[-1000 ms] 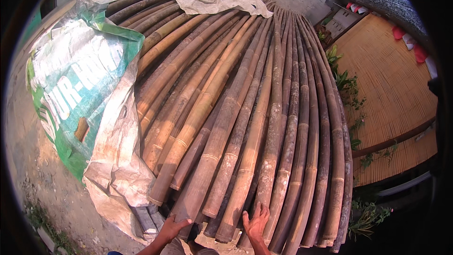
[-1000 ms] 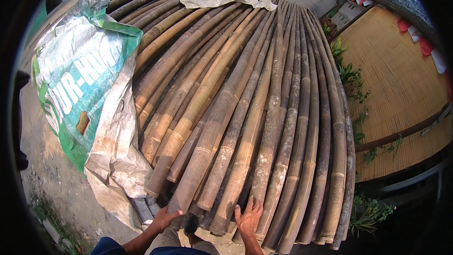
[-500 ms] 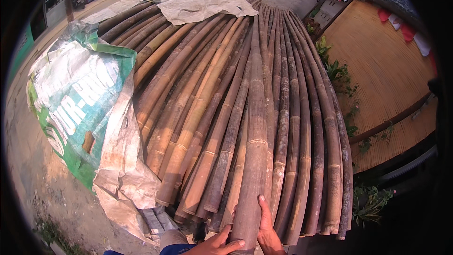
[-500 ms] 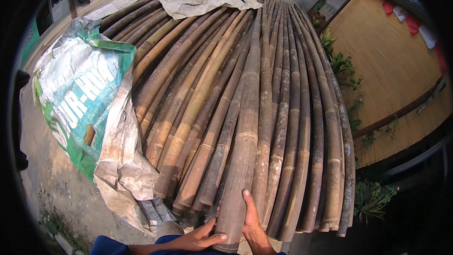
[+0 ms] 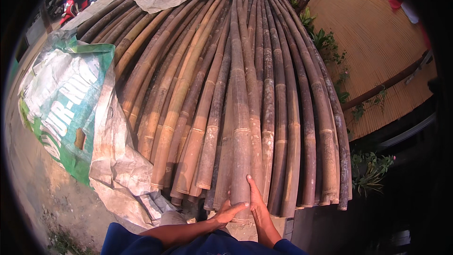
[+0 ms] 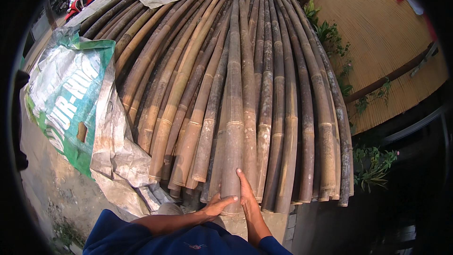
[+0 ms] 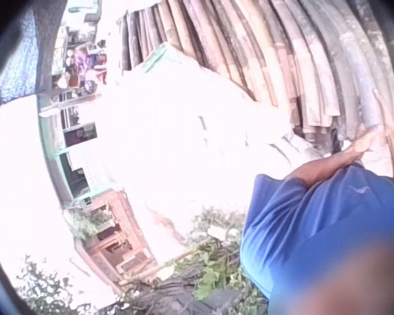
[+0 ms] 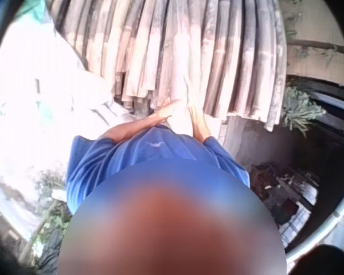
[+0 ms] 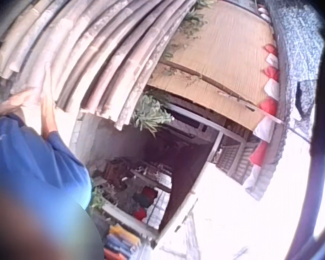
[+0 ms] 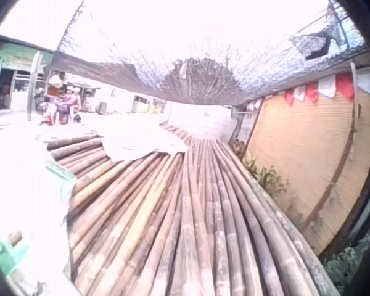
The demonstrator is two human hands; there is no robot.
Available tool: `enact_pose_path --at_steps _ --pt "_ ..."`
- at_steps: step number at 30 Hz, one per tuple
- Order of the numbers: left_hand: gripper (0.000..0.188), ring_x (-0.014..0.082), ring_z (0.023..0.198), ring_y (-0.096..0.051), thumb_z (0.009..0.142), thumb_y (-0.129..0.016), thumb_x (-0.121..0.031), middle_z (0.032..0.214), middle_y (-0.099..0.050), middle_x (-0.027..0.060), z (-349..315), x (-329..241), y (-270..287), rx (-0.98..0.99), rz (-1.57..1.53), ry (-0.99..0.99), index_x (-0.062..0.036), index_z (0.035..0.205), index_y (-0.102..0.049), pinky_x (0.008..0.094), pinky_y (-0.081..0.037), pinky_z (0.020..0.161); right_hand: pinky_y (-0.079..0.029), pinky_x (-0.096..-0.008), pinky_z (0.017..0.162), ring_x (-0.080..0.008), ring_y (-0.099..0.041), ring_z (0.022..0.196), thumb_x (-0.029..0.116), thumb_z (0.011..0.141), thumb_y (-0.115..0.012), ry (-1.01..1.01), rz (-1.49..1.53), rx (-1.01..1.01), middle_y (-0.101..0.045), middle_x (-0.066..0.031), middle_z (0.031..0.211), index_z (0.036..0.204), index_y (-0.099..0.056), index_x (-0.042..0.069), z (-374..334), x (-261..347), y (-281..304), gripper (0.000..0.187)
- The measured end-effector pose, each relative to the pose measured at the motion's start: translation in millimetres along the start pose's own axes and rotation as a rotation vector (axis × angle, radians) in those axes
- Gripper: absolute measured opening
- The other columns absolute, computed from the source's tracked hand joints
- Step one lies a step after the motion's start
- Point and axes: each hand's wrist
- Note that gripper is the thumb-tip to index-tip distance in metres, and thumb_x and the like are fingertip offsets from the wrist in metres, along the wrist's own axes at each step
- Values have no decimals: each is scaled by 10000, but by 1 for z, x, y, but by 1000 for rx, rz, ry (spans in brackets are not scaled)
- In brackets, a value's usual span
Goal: The person repeatedly picks up bamboo poles from a large stack, briefly inspects them by turning them over, and places them back. The person also adjusts a tarp covering part of the stack. No tools are used; all handling is by hand.
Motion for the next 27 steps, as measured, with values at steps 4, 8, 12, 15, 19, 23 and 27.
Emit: enact_pose_path --at_steps 4,8,12,15,19,23,27 --pt "712 228 1065 -635 824 -792 -394 1171 -657 159 24 27 17 -290 197 -111 59 1308 -533 375 -504 884 -546 -384 912 -282 -666 1051 450 946 -671 194 -427 -97 -664 -210 1160 1359 -511 -76 0 -26 6 688" --pt "680 221 987 -638 828 -799 -349 1128 -656 142 14 38 49 -371 192 -169 57 1301 -528 341 -511 852 -525 -289 706 -145 -632 819 383 943 -706 168 -667 -48 -682 -94 985 1274 -623 -30 -14 -49 5 535" --pt "753 255 990 -645 774 -822 -434 1102 -653 195 10 41 60 -564 323 -94 87 1234 -530 372 -513 862 -528 -300 647 -149 -646 732 337 977 -675 358 -562 -145 -689 -77 889 1239 -646 -43 -44 -38 -4 463" --pt "874 312 1044 -655 721 -836 -519 1126 -644 275 12 49 63 -625 392 -98 129 1205 -502 411 -510 894 -551 -375 728 -269 -685 808 277 964 -669 775 -1041 -307 -695 -157 925 1263 -621 -58 -63 -11 -2 452" --pt "857 321 1059 -649 744 -828 -516 1132 -641 282 14 60 81 -633 406 -140 126 1208 -501 399 -500 913 -516 -468 879 -402 -636 1029 288 930 -677 955 -1363 -591 -624 -276 1157 1337 -567 -44 -63 8 15 537" --pt "857 333 1049 -650 750 -816 -539 1111 -644 288 14 69 90 -615 440 -214 130 1191 -512 409 -498 911 -468 -509 982 -446 -566 1174 379 912 -678 755 -1394 -628 -528 -315 1315 1430 -483 -18 -46 7 45 681" --pt "880 365 1045 -659 751 -782 -593 1096 -649 315 10 65 82 -672 540 -228 126 1188 -526 408 -498 915 -459 -453 1026 -414 -578 1219 471 855 -728 578 -1074 -518 -557 -331 1331 1500 -394 -25 -26 5 66 879"
Point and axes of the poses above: each hand's wrist, its own z-axis towards the middle knuckle, its own y-axis out of the back of the hand, x = y × z
